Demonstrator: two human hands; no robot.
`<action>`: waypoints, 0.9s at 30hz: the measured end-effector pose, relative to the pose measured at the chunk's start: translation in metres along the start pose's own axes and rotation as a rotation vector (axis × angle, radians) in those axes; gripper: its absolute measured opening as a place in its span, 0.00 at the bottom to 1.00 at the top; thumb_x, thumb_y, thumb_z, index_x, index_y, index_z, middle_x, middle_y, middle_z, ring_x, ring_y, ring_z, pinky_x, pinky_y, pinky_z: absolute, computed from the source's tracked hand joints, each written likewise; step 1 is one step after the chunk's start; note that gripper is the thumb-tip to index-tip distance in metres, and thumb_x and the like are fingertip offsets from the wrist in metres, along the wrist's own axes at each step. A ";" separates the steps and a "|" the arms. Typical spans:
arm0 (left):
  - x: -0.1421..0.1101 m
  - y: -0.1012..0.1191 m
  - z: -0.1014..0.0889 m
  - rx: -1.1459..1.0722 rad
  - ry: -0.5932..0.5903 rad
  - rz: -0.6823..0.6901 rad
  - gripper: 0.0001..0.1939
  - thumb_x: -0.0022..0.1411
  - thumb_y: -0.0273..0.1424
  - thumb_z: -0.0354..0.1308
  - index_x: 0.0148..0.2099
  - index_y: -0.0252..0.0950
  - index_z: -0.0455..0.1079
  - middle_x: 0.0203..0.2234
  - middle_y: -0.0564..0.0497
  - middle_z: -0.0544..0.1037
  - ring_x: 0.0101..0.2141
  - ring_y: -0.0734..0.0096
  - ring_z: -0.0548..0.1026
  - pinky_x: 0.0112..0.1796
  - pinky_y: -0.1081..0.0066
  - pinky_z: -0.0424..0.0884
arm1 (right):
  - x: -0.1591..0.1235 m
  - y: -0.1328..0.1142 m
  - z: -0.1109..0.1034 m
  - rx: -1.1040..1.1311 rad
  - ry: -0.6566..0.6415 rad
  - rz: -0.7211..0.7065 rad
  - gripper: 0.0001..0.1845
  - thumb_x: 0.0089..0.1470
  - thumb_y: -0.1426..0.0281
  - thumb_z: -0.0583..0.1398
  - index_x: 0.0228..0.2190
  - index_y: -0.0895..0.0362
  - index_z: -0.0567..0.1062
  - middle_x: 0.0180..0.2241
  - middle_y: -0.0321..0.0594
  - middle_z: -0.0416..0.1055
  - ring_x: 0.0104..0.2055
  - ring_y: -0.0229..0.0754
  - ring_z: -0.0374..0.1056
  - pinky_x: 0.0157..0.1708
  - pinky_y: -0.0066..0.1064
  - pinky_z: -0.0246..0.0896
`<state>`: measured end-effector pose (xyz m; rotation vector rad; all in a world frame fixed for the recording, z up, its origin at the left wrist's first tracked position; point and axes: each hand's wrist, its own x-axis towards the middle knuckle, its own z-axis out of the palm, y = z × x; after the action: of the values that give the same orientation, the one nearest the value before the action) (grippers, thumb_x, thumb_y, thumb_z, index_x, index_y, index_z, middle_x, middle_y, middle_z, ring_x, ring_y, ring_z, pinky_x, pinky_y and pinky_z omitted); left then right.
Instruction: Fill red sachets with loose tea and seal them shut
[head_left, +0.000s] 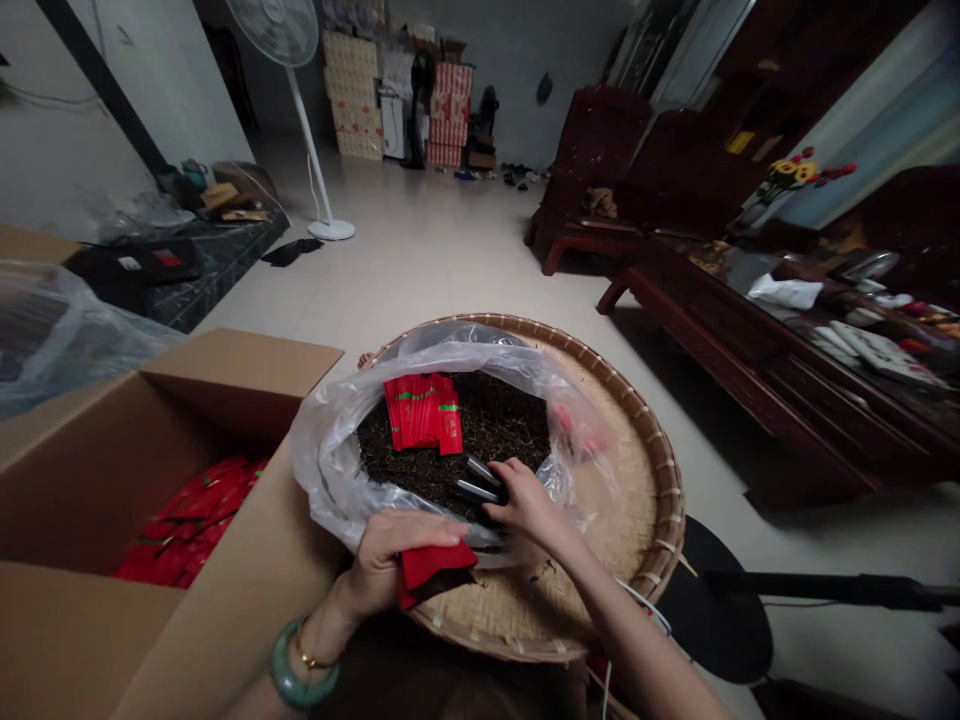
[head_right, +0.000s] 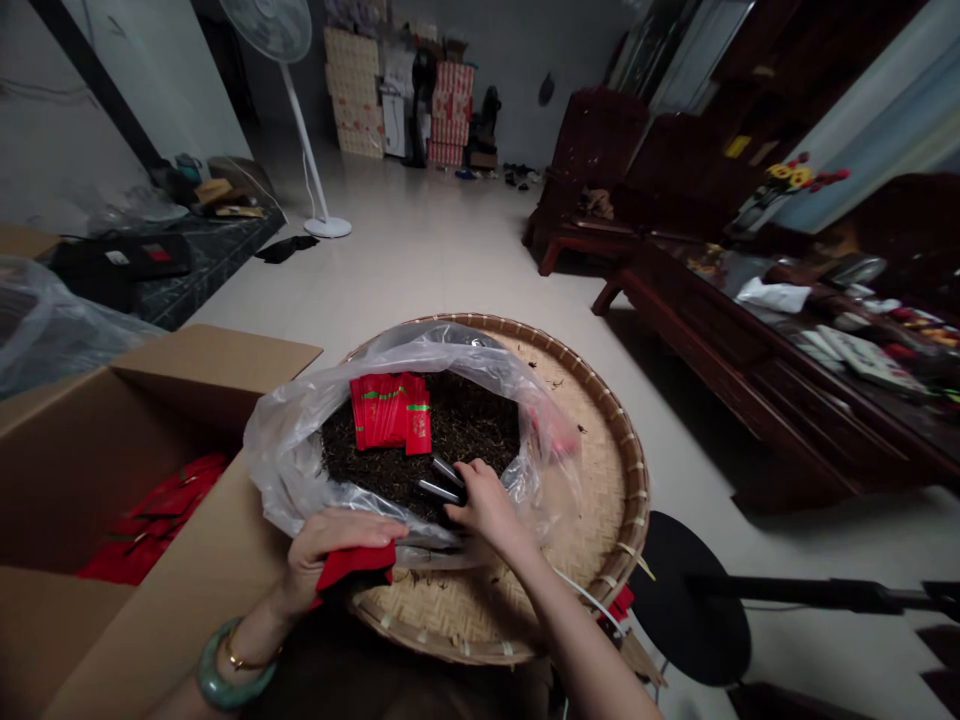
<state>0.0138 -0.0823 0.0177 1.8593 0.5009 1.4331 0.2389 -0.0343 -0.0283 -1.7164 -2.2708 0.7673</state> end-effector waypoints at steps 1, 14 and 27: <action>-0.001 0.000 0.000 -0.003 0.003 0.000 0.10 0.61 0.29 0.59 0.45 0.36 0.75 0.35 0.44 0.81 0.36 0.65 0.80 0.37 0.73 0.77 | -0.001 0.002 -0.001 0.034 0.021 -0.016 0.29 0.43 0.71 0.64 0.50 0.57 0.68 0.42 0.43 0.65 0.44 0.45 0.63 0.45 0.34 0.59; -0.016 -0.010 0.001 0.180 -0.053 -0.446 0.17 0.50 0.30 0.67 0.45 0.39 0.75 0.33 0.47 0.81 0.32 0.62 0.80 0.37 0.68 0.76 | -0.054 -0.076 -0.092 0.117 0.310 -0.688 0.08 0.55 0.72 0.60 0.36 0.48 0.78 0.44 0.42 0.68 0.56 0.49 0.56 0.53 0.46 0.58; -0.018 -0.014 0.004 0.265 -0.146 -0.356 0.15 0.54 0.28 0.60 0.46 0.36 0.75 0.28 0.47 0.80 0.26 0.66 0.77 0.28 0.74 0.72 | -0.044 -0.119 -0.087 -0.509 -0.066 -0.608 0.02 0.49 0.73 0.65 0.27 0.58 0.79 0.39 0.47 0.75 0.54 0.57 0.61 0.47 0.43 0.59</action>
<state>0.0138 -0.0860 -0.0052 1.9393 0.9323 1.0263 0.1922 -0.0741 0.1129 -1.0165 -2.9753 0.1218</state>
